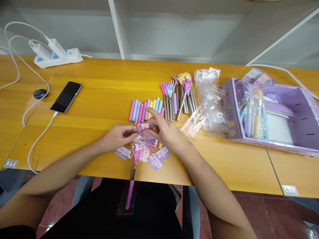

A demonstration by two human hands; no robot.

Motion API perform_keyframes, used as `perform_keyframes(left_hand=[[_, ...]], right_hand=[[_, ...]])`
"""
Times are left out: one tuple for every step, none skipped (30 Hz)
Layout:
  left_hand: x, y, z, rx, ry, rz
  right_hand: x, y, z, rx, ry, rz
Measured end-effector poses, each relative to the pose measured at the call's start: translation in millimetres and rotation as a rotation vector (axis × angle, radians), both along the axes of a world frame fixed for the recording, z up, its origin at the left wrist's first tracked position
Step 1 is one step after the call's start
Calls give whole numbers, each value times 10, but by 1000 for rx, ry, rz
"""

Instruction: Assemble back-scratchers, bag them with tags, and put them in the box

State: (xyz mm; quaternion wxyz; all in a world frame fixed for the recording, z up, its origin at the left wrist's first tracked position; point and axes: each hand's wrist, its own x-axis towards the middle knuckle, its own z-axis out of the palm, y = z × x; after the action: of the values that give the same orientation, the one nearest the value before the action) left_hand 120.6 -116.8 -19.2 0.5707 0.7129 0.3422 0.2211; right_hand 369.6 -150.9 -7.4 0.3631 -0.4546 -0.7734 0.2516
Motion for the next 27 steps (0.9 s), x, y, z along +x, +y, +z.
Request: perform_keyframes(left_hand=[[-2, -1, -12, 6, 4, -3], [-4, -1, -25, 8, 4, -4], [-5, -2, -37, 4, 0, -4], [-6, -2, -47, -4, -6, -3], [-6, -2, -53, -14, -12, 0], [-6, -1, -54, -22, -18, 3], [-5, -1, -53, -27, -22, 7], [-3, 0, -47, -29, -20, 11], [-1, 0, -40, -28, -14, 15], [0, 1, -32, -26, -5, 19], [2, 2, -22, -21, 5, 23], [3, 3, -14, -14, 14, 28], [4, 5, -6, -3, 20, 34], [4, 7, 0, 7, 22, 37], [4, 8, 4, 14, 21, 37], [3, 9, 6, 16, 18, 33], [3, 10, 6, 13, 15, 28], [3, 9, 4, 9, 12, 22], [4, 8, 0, 4, 11, 17], [5, 5, -5, 1, 12, 13], [6, 2, -11, 3, 15, 10], [7, -1, -17, 7, 20, 8], [8, -4, -23, 13, 26, 6], [8, -6, -27, 20, 32, 3], [8, -7, -30, 27, 35, -2], [6, -8, -32, 32, 38, -7], [4, -7, -31, 32, 38, -8]], right_hand=[[-8, 8, -7, -16, 41, 11], [-21, 17, -20, -25, 91, 19], [-37, 27, -38, -30, 145, 20], [-57, 37, -57, -33, 195, 14], [-77, 46, -77, -35, 234, 3], [-96, 53, -95, -37, 261, -9], [-113, 58, -111, -36, 278, -20], [-126, 62, -125, -34, 287, -27], [-135, 64, -136, -29, 289, -30], [-138, 64, -144, -26, 284, -28], [-137, 65, -149, -24, 271, -22], [-132, 64, -150, -24, 251, -15], [-124, 63, -148, -21, 228, -8], [-116, 62, -140, -16, 203, 1], [-107, 59, -128, -9, 176, 9], [-100, 56, -112, -1, 150, 18], [-95, 51, -91, 7, 124, 30], [-92, 45, -69, 13, 99, 46], [-91, 39, -46, 18, 76, 64], [-93, 33, -24, 24, 56, 82], [-96, 27, -5, 32, 40, 95], [-99, 23, 10, 42, 26, 103], [-101, 19, 22, 54, 13, 108], [-102, 18, 30, 70, 5, 113], [-102, 18, 36, 85, -2, 122], [-100, 19, 40, 100, -5, 131], [-96, 23, 42, 108, -5, 136]])
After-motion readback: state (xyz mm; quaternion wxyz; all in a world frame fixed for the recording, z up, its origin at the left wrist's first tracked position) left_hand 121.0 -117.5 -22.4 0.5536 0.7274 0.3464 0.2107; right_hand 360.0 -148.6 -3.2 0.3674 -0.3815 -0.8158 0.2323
